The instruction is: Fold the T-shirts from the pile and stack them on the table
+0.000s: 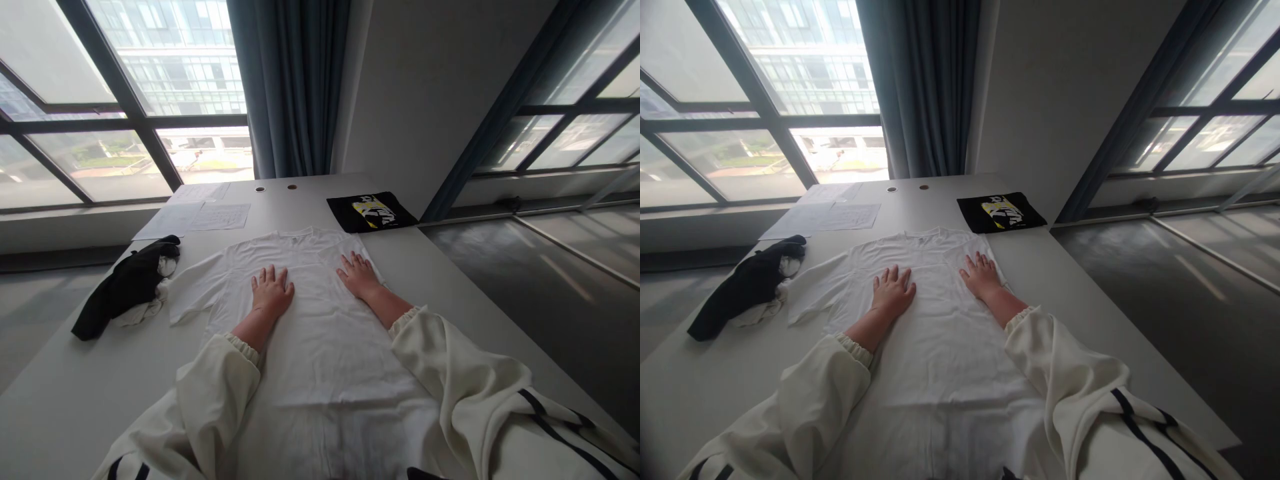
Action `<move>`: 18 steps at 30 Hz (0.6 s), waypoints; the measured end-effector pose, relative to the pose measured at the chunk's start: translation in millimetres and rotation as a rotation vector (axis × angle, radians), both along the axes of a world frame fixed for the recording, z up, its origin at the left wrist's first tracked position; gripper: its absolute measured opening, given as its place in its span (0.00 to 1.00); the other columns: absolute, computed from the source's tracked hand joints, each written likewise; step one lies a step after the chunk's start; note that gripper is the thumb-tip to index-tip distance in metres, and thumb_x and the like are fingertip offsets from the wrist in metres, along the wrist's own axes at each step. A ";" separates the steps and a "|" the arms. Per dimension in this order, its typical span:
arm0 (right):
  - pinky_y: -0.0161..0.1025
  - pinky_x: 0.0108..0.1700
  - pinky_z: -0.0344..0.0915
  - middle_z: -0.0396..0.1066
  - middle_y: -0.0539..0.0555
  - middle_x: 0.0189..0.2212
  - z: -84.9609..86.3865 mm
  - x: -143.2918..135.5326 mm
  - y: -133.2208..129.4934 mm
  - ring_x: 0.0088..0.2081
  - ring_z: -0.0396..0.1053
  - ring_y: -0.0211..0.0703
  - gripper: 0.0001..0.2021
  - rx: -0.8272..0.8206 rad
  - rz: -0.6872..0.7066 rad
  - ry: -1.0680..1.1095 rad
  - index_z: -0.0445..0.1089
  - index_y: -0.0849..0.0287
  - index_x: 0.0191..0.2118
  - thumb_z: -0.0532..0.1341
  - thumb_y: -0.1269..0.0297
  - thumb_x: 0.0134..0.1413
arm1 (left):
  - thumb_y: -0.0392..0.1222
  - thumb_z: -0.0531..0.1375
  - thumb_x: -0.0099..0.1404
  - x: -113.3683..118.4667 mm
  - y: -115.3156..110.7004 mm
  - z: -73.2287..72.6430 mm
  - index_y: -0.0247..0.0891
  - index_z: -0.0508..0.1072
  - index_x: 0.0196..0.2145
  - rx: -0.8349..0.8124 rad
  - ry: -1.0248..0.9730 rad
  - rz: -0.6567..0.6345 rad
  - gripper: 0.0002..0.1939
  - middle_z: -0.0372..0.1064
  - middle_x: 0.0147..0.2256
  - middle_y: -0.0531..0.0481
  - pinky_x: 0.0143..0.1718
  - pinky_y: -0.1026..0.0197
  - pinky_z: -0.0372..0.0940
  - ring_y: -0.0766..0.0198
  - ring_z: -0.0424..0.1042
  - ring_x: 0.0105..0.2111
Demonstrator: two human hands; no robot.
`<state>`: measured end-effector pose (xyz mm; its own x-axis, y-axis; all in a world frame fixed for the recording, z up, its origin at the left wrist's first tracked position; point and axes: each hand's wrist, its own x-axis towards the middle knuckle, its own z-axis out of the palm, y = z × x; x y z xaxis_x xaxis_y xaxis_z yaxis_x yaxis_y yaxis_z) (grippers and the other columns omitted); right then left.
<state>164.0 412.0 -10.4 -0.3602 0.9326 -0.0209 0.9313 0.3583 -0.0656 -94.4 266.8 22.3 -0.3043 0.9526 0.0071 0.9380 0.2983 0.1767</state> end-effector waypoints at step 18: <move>0.56 0.74 0.42 0.39 0.57 0.79 12.1 21.6 -21.6 0.77 0.42 0.59 0.33 0.001 0.017 -0.027 0.48 0.48 0.78 0.45 0.45 0.74 | 0.59 0.48 0.75 -2.9 2.4 -4.3 0.49 0.58 0.74 0.002 -0.009 -0.023 0.34 0.43 0.77 0.40 0.72 0.31 0.39 0.39 0.42 0.76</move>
